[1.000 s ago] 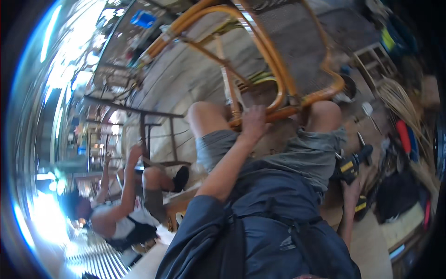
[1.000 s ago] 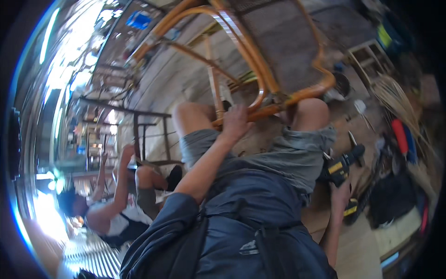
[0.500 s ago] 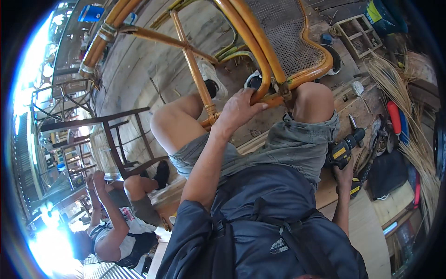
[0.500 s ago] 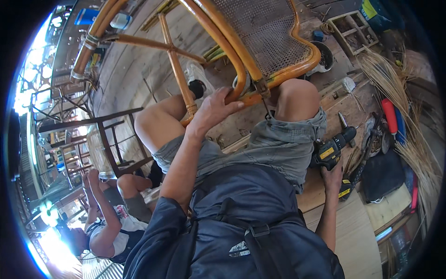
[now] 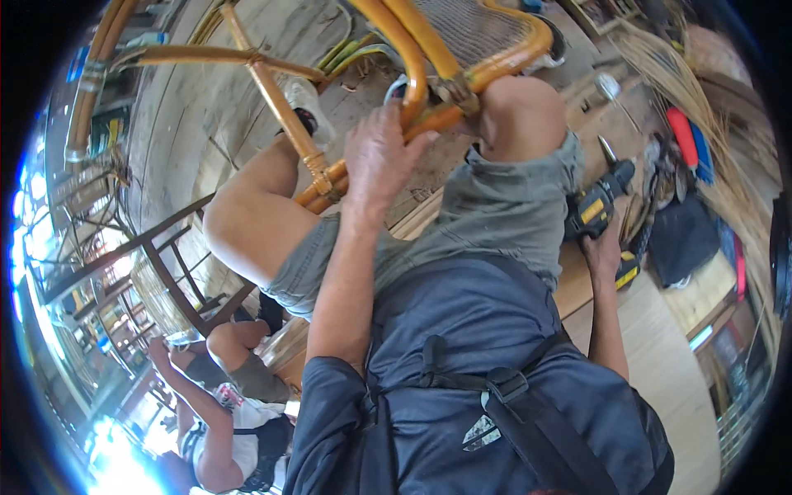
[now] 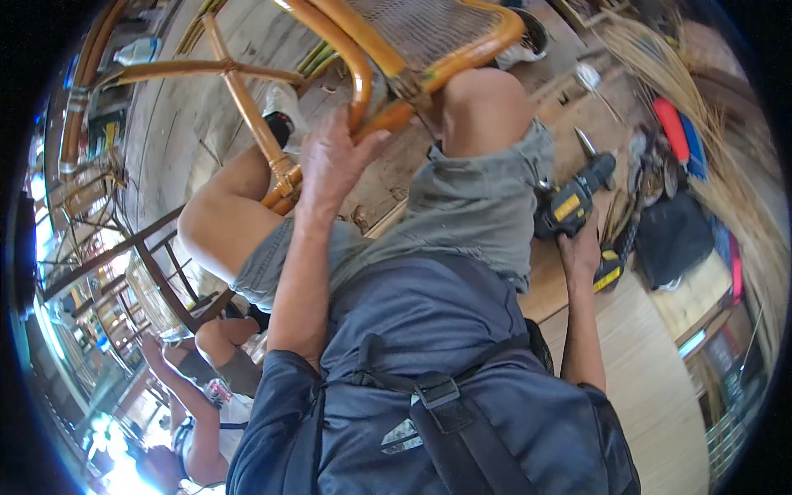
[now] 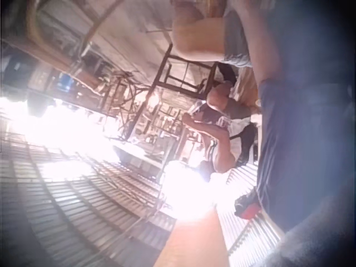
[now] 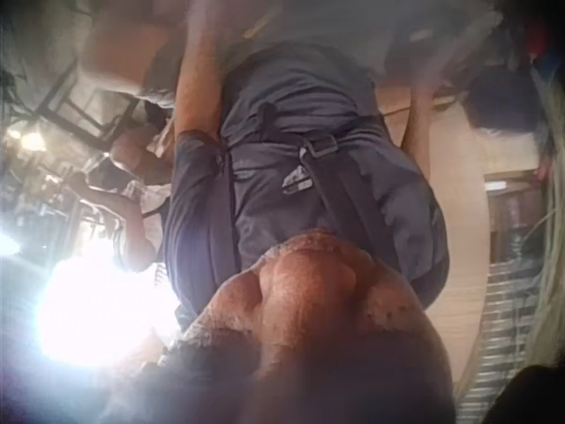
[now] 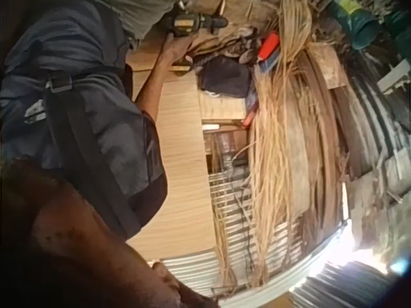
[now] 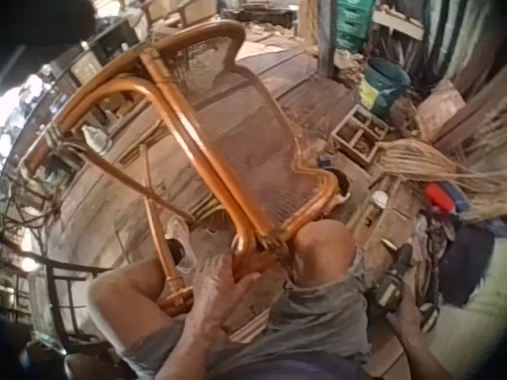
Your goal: The person is repairing a rattan chair by sitting on the floor. They use a utility knife to trim the rattan, a hammer to drive in nails, and a power drill to secure joints. The person also handles thin rattan strips and a container of nails during the process.
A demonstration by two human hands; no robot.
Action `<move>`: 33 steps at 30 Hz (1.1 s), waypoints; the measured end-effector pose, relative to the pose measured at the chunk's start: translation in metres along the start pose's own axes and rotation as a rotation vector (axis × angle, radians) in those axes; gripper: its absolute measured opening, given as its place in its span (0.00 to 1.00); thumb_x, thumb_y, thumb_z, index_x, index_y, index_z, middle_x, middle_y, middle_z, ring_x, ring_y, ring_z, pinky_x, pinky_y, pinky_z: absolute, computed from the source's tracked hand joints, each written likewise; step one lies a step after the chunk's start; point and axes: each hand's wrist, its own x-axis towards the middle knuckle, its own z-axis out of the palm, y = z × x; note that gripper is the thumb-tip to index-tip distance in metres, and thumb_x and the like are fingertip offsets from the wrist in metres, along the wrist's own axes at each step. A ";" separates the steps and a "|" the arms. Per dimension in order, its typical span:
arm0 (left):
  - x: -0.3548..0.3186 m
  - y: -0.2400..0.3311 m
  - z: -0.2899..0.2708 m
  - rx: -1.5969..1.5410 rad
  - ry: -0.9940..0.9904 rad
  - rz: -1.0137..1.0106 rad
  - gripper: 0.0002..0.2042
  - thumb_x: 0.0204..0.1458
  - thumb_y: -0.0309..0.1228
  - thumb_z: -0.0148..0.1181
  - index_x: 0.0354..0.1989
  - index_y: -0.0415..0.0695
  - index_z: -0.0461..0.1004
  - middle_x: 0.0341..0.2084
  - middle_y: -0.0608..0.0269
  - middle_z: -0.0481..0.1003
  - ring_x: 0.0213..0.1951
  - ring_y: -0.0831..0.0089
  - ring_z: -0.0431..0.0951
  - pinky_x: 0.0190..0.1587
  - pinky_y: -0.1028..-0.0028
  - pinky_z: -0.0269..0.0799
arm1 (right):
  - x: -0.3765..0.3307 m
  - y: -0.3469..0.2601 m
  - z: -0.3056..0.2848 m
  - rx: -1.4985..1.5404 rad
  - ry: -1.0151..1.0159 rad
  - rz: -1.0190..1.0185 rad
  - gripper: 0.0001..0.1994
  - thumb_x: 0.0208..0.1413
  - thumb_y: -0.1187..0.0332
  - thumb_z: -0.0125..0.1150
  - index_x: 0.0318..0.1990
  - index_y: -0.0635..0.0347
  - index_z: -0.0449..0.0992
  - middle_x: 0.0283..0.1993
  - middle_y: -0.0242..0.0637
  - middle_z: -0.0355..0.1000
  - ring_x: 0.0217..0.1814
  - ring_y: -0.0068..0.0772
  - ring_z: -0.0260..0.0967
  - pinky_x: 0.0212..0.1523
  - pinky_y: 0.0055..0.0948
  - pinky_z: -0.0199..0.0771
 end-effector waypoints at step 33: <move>-0.012 0.046 0.026 0.103 0.307 0.281 0.13 0.46 0.32 0.62 0.40 0.43 0.73 0.35 0.57 0.75 0.39 0.58 0.74 0.42 0.63 0.70 | -0.001 0.021 0.010 0.171 0.088 -0.041 0.41 0.40 0.62 0.63 0.65 0.56 0.52 0.53 0.52 0.69 0.54 0.53 0.67 0.52 0.44 0.68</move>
